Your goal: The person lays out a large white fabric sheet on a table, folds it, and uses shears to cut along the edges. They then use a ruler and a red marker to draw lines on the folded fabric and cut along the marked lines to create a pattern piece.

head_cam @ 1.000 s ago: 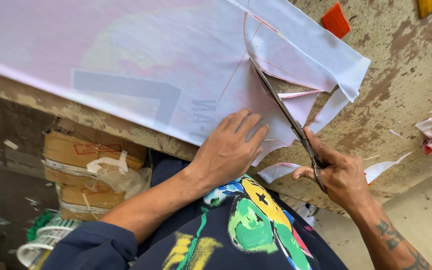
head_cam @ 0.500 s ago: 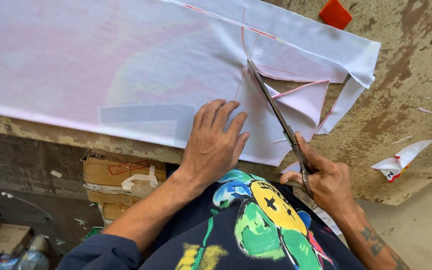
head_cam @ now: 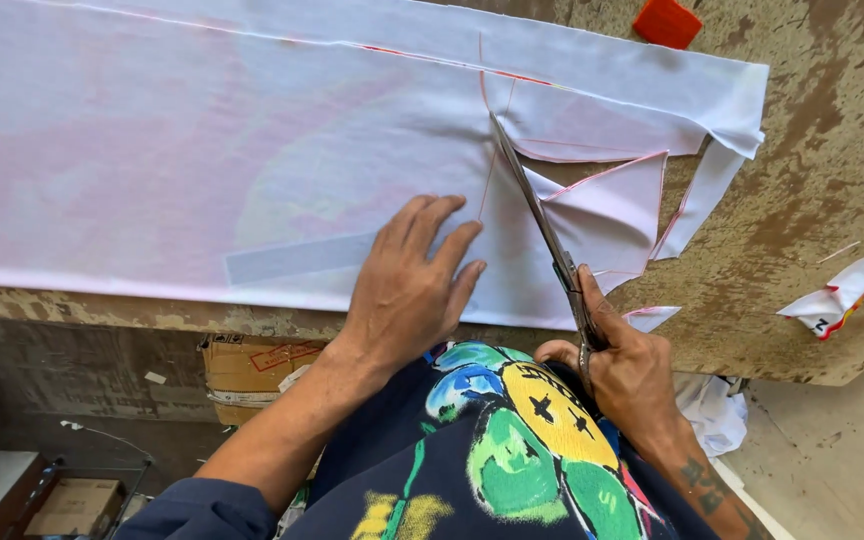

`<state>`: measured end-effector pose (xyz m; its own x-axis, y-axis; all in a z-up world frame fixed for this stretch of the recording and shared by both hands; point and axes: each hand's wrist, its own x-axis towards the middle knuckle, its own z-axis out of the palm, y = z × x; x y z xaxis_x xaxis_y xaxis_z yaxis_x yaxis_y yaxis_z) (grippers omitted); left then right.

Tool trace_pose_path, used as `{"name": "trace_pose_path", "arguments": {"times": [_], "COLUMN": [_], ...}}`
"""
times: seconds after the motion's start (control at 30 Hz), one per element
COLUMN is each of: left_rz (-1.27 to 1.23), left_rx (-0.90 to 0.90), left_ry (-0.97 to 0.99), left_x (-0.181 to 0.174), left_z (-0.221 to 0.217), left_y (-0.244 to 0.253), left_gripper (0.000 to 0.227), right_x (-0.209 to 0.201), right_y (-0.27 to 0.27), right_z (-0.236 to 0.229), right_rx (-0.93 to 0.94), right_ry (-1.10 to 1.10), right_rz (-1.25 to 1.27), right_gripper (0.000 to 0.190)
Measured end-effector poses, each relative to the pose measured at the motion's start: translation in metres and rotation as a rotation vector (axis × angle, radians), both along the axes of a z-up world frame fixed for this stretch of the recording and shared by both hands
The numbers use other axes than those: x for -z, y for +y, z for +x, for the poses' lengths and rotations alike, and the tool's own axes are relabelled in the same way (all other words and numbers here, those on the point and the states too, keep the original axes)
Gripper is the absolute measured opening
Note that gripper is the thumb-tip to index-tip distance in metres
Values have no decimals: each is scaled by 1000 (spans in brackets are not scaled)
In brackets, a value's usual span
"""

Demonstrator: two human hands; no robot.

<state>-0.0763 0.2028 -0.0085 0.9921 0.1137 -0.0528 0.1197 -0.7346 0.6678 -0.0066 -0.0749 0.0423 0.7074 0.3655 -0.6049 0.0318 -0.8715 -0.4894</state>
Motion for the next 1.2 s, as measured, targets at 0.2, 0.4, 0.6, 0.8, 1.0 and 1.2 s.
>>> {"name": "trace_pose_path", "arguments": {"times": [0.2,0.4,0.6,0.8,1.0,1.2], "left_rz": [137,104,38,38,80,30], "left_rx": [-18,55,129,174,206,129], "left_ry": [25,60,121,99,95,50], "left_x": [-3,-4,-10,-5,-6,-10], "left_z": [2,1,1,2,5,2], "left_y": [23,33,44,55,58,58], "left_gripper": [36,41,43,46,47,45], "right_x": [0,1,-3,13,-5,-3], "right_y": [22,44,60,77,109,47], "right_z": [-6,-19,-37,-55,-36,13], "right_rx": [31,109,198,270,310,446], "right_ry": [-33,1,40,-51,56,432], "right_rz": [-4,61,63,99,239,291], "right_gripper": [109,104,102,107,95,101]}}
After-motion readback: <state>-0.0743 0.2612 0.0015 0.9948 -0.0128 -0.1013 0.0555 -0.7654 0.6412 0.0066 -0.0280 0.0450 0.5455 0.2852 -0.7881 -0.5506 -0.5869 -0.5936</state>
